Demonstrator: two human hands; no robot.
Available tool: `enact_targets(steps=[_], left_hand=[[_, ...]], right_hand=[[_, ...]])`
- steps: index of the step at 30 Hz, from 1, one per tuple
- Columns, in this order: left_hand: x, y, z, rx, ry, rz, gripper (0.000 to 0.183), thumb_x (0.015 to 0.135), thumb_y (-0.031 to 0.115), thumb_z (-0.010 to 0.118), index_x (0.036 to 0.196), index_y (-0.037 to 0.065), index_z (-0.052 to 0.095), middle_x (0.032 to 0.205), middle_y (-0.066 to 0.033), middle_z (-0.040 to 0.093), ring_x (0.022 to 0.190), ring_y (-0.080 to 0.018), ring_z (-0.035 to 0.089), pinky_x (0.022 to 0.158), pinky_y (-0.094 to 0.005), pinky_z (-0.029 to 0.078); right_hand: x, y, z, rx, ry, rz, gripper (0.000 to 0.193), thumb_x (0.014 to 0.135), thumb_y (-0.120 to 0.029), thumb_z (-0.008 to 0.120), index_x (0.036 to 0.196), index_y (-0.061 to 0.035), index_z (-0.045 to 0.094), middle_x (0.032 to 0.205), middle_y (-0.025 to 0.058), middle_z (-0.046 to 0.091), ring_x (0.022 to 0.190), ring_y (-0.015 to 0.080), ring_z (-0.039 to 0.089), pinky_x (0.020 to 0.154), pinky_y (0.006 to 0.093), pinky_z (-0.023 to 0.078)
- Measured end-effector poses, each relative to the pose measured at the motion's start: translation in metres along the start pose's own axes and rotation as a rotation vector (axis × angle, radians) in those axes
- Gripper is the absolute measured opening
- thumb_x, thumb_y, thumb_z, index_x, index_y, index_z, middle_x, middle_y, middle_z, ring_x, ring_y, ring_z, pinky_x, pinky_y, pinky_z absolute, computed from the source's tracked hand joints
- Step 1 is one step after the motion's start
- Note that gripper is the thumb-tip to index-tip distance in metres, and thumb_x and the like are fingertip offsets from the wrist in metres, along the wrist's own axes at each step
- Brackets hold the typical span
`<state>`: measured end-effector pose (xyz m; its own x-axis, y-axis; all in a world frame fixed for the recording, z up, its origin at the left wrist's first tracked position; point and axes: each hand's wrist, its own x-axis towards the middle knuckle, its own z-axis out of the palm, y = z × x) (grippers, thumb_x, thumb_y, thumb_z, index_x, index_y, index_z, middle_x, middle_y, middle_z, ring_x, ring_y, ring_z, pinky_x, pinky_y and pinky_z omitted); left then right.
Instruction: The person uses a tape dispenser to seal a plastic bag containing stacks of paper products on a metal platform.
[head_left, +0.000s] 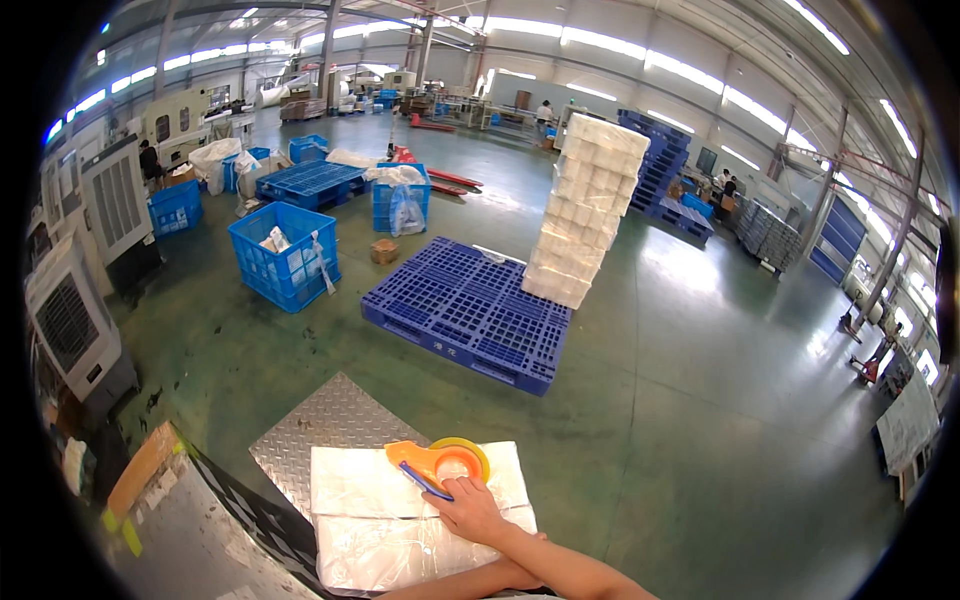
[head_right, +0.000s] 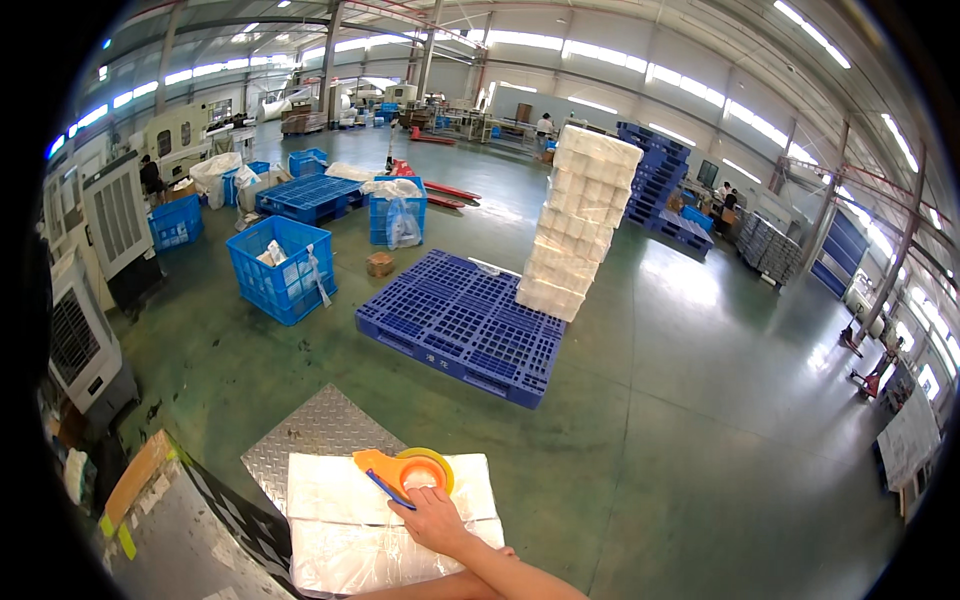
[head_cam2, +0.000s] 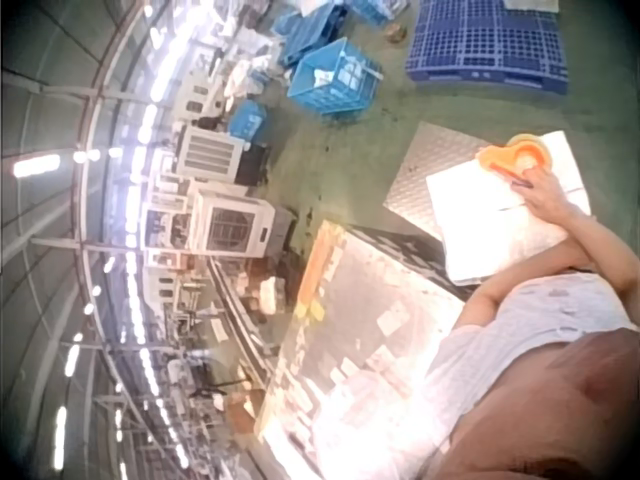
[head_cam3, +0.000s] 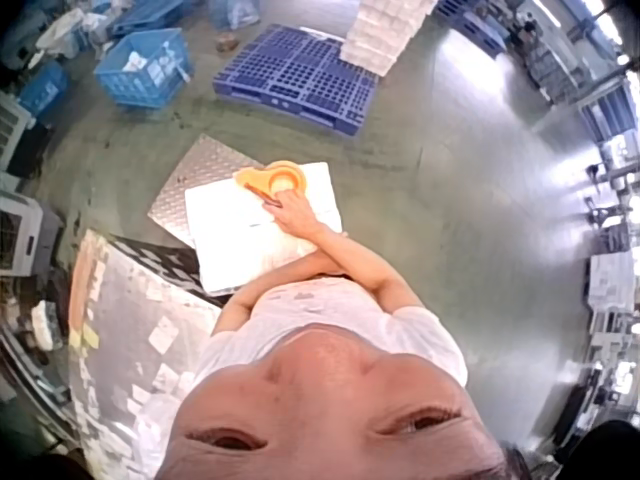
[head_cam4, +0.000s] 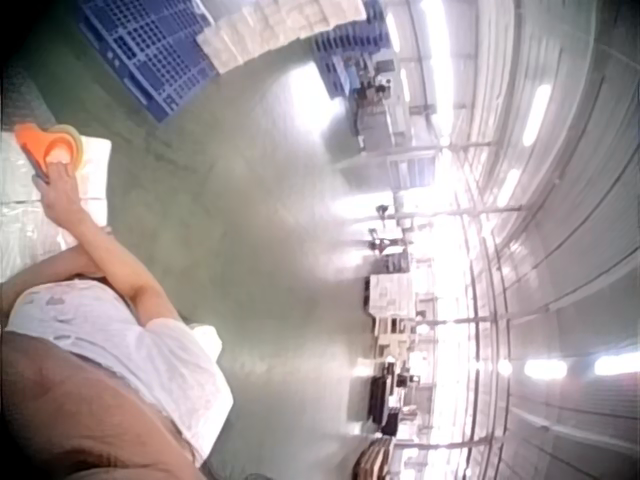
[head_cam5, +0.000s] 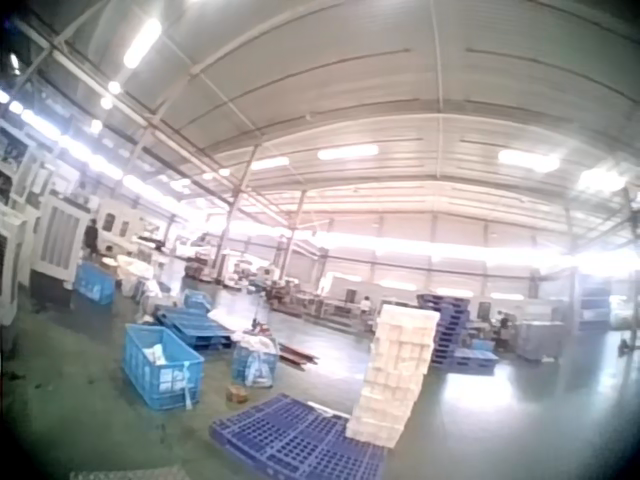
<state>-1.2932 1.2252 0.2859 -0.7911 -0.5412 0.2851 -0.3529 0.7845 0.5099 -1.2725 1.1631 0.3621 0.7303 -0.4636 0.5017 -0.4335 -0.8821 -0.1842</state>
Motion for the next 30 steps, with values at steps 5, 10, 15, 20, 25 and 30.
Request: enact_targets(steps=[5,10,15,20,25,30], left_hand=[[-0.003,0.001,-0.001,-0.010,-0.025,0.004,0.040,0.090,0.029,0.049,0.124,0.007,0.050,0.125,-0.0169,0.049,0.119,-0.0274,0.042,0.097,-0.0459,0.032],[-0.004,0.003,-0.006,-0.003,-0.074,-0.021,0.041,0.090,0.030,0.049,0.125,0.007,0.050,0.126,-0.0171,0.048,0.120,-0.0275,0.042,0.098,-0.0460,0.032],[-0.003,0.017,-0.020,0.042,-0.239,-0.193,0.042,0.091,0.030,0.049,0.126,0.007,0.050,0.128,-0.0174,0.048,0.121,-0.0277,0.042,0.098,-0.0462,0.032],[-0.003,0.009,-0.012,0.020,-0.126,-0.074,0.027,0.088,0.025,0.048,0.109,0.008,0.049,0.110,-0.0143,0.049,0.105,-0.0256,0.042,0.091,-0.0427,0.032],[-0.004,-0.004,0.007,0.013,0.086,0.123,0.009,0.083,0.018,0.047,0.080,0.010,0.047,0.080,-0.0088,0.049,0.077,-0.0220,0.043,0.078,-0.0367,0.032],[-0.004,-0.011,0.024,-0.036,0.234,0.122,0.008,0.074,0.018,0.049,0.068,0.013,0.047,0.065,-0.0047,0.044,0.067,-0.0212,0.042,0.074,-0.0344,0.031]], right_hand=[[-0.001,0.001,0.001,-0.002,0.014,-0.007,0.037,0.069,-0.012,0.064,0.105,-0.0152,0.062,0.091,0.0090,0.051,0.088,0.0265,0.052,0.075,0.0368,0.039],[0.000,0.001,-0.001,0.006,-0.003,0.005,0.034,0.070,-0.011,0.061,0.104,-0.0133,0.062,0.092,0.0100,0.051,0.087,0.0265,0.051,0.075,0.0367,0.039],[0.001,0.000,-0.003,0.004,-0.002,0.001,0.033,0.070,-0.011,0.060,0.104,-0.0124,0.063,0.092,0.0103,0.051,0.086,0.0261,0.051,0.074,0.0365,0.039],[0.001,0.001,-0.002,0.006,-0.004,-0.004,0.033,0.071,-0.012,0.059,0.104,-0.0124,0.063,0.092,0.0101,0.051,0.086,0.0255,0.051,0.074,0.0361,0.039],[0.001,0.000,-0.003,0.002,-0.032,0.006,0.033,0.071,-0.012,0.059,0.104,-0.0124,0.063,0.092,0.0103,0.051,0.086,0.0256,0.051,0.074,0.0360,0.039],[0.001,-0.001,-0.004,0.001,-0.032,0.008,0.033,0.071,-0.012,0.059,0.104,-0.0124,0.063,0.092,0.0104,0.051,0.085,0.0257,0.051,0.074,0.0359,0.039]])
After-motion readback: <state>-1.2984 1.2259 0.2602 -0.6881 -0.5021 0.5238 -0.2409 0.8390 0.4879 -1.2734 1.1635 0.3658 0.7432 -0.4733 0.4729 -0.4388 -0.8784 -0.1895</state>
